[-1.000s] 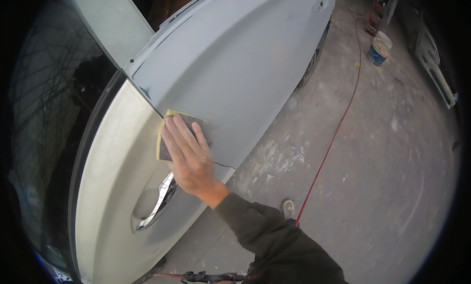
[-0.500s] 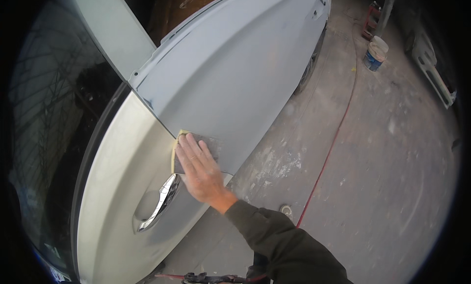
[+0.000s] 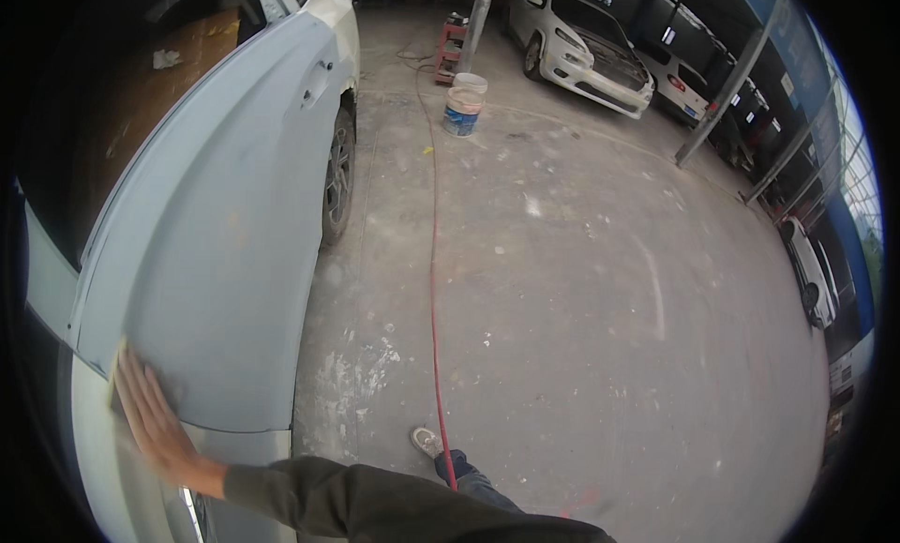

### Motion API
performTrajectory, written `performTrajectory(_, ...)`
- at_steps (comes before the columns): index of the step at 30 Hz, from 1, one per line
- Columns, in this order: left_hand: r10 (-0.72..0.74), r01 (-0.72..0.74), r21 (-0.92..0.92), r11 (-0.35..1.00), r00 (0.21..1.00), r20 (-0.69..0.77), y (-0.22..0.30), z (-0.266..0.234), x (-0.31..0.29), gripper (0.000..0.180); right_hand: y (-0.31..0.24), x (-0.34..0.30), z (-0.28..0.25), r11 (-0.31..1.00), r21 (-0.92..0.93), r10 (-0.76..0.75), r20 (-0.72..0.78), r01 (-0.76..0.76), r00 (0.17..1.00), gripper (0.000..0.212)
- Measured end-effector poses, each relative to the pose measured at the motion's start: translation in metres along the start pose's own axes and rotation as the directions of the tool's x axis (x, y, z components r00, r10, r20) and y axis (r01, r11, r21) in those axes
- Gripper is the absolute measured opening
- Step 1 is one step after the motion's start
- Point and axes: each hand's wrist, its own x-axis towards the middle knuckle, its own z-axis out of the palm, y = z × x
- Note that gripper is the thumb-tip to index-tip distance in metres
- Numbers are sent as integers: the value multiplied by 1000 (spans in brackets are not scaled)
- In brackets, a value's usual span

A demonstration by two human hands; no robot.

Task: The person sands the side panels of a white car using a sanding block and an air blower. They alternate between sanding the rear door, quarter panel, and front door, then blow off dust with the air blower.

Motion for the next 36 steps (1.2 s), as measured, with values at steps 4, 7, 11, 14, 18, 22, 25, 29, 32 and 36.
performTrajectory(4,20,-21,21,1000,1000,22,6,-5,11,11,23,1,-27,985,4,-172,214,175,962,84)
performTrajectory(7,17,-19,39,999,999,37,11,-11,17,11,25,25,-35,978,17,-210,132,210,969,82)
performTrajectory(11,13,-15,49,999,999,47,12,-12,24,11,85,-26,-41,788,-227,-539,196,573,819,68)
performTrajectory(14,16,-18,43,999,999,46,10,-9,25,11,94,-27,-48,792,-109,-567,236,601,789,73)
performTrajectory(18,13,-15,44,999,999,44,13,-7,27,11,62,16,-41,866,-11,-495,124,500,860,82)
performTrajectory(22,10,-11,20,1000,999,38,15,-3,25,11,107,-35,-42,809,-104,-548,221,578,807,84)
performTrajectory(25,25,-25,-33,999,1000,12,8,-2,20,11,114,-50,-56,787,-85,-557,329,611,763,81)
performTrajectory(29,24,-28,-66,997,998,-64,-15,-16,1,11,91,17,-45,828,29,-543,291,560,788,73)
performTrajectory(32,10,-18,-73,997,994,-110,-45,-31,-20,11,125,88,-45,923,-90,-358,159,375,920,75)
performTrajectory(36,78,-108,-250,962,989,-126,-20,-9,-39,15,153,139,-43,980,-128,132,-140,-150,981,78)
